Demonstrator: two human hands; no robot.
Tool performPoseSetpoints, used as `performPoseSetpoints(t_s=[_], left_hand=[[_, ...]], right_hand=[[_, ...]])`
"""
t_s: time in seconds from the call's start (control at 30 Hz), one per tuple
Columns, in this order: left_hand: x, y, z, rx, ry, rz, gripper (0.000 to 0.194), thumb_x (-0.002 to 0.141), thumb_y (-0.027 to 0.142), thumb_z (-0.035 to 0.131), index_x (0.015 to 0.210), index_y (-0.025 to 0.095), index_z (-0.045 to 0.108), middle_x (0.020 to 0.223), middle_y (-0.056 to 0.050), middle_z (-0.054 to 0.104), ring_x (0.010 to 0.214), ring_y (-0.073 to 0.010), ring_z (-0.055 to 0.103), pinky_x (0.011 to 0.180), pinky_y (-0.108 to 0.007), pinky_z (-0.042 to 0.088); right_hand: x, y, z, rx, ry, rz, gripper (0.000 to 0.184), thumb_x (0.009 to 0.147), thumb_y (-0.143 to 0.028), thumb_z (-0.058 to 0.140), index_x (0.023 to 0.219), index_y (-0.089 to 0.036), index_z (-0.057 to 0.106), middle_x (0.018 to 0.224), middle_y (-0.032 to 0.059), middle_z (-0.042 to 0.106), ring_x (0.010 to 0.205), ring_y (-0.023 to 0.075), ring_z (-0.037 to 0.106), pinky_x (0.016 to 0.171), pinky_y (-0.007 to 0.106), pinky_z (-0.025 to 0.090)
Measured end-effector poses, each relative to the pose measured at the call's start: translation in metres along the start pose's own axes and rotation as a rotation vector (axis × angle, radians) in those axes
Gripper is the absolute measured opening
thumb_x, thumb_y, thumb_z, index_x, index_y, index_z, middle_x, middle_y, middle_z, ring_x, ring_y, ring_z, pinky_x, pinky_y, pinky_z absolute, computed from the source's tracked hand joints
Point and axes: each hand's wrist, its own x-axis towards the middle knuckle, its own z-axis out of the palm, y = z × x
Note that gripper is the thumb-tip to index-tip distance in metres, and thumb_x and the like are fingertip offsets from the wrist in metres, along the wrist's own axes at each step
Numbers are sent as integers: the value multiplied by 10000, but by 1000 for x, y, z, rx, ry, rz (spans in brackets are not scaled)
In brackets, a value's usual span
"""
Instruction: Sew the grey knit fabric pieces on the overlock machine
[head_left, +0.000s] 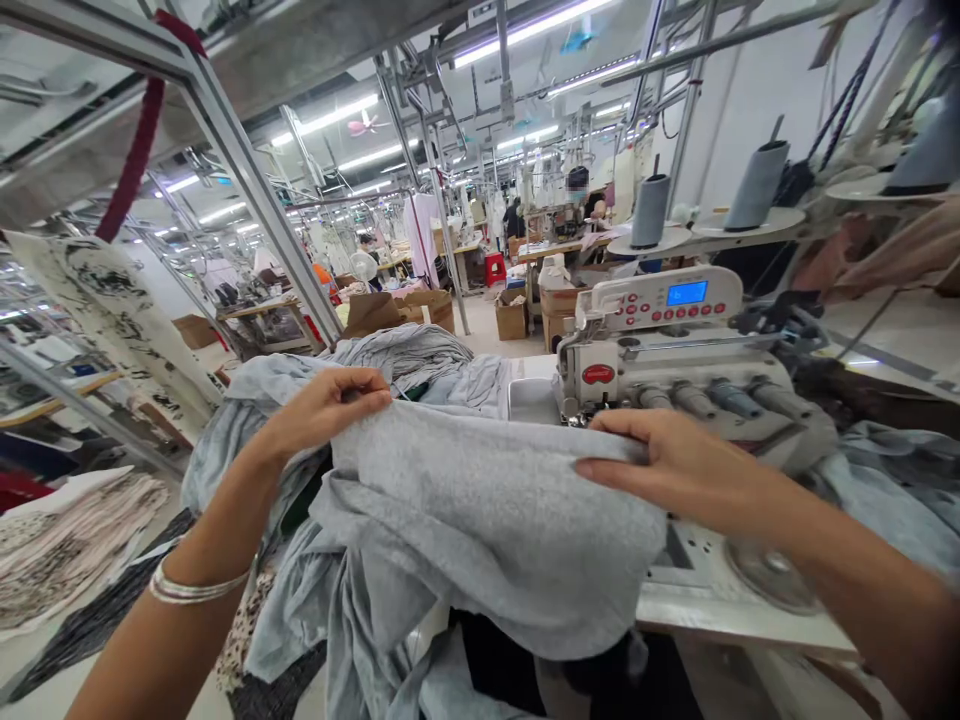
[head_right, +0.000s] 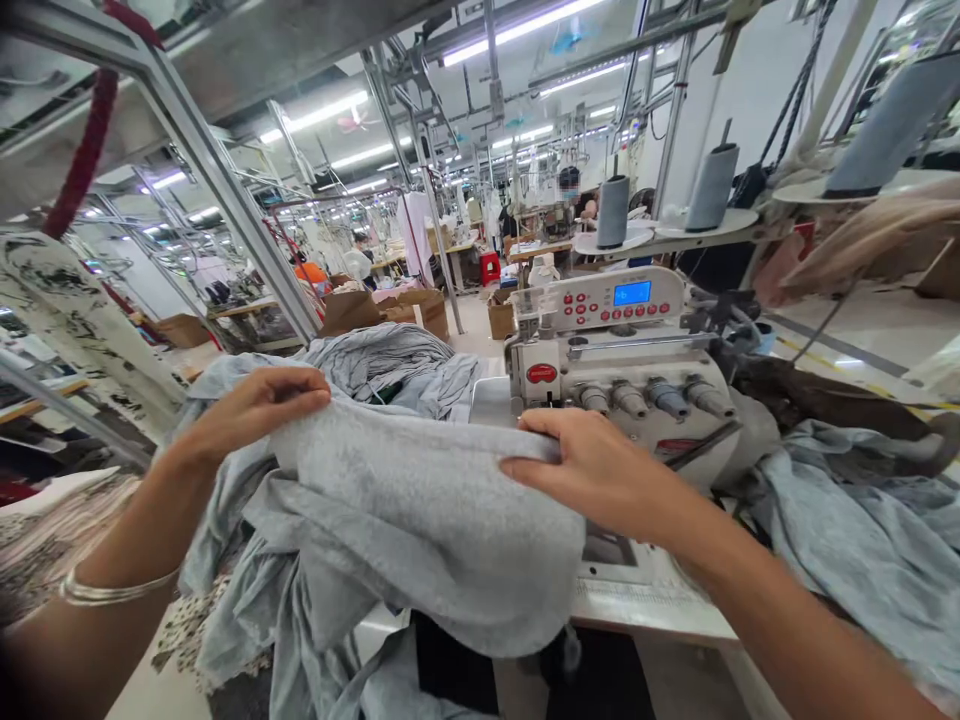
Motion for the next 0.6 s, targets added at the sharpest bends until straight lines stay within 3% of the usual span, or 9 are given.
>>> performPoseSetpoints(t_s=[0.2,0.33,0.43,0.6], left_hand=[[-13,-17,-8,-143,76,-21,320,769,442,608,590,185,546,595,26,455,581,-117,413,536,-219,328],[-18,-19,-6,-85,73,-9,330,806,426,557,610,167,502,611,41,447,599,-87,423,591,-201,347],[-2,-29,20,71,94,-37,238,742,375,633,655,162,570,622,38,506,618,-109,453,599,-219,338],[30,-49,70,182,246,-35,134,820,240,515,838,170,628,632,46,470,573,-118,430,601,-242,333]], right_hand=[[3,-9,-2,333,192,35,288,774,-480,643,737,-238,491,584,-84,382,476,64,338,418,187,263],[-8,-3,9,661,300,75,280,755,-484,715,817,-245,584,654,-49,555,518,91,480,424,185,376],[-11,8,31,720,331,72,289,754,-478,741,821,-223,623,729,-19,644,636,114,568,542,200,462],[-15,33,67,705,408,99,294,826,-489,682,897,-206,647,798,3,688,741,131,609,666,203,482]])
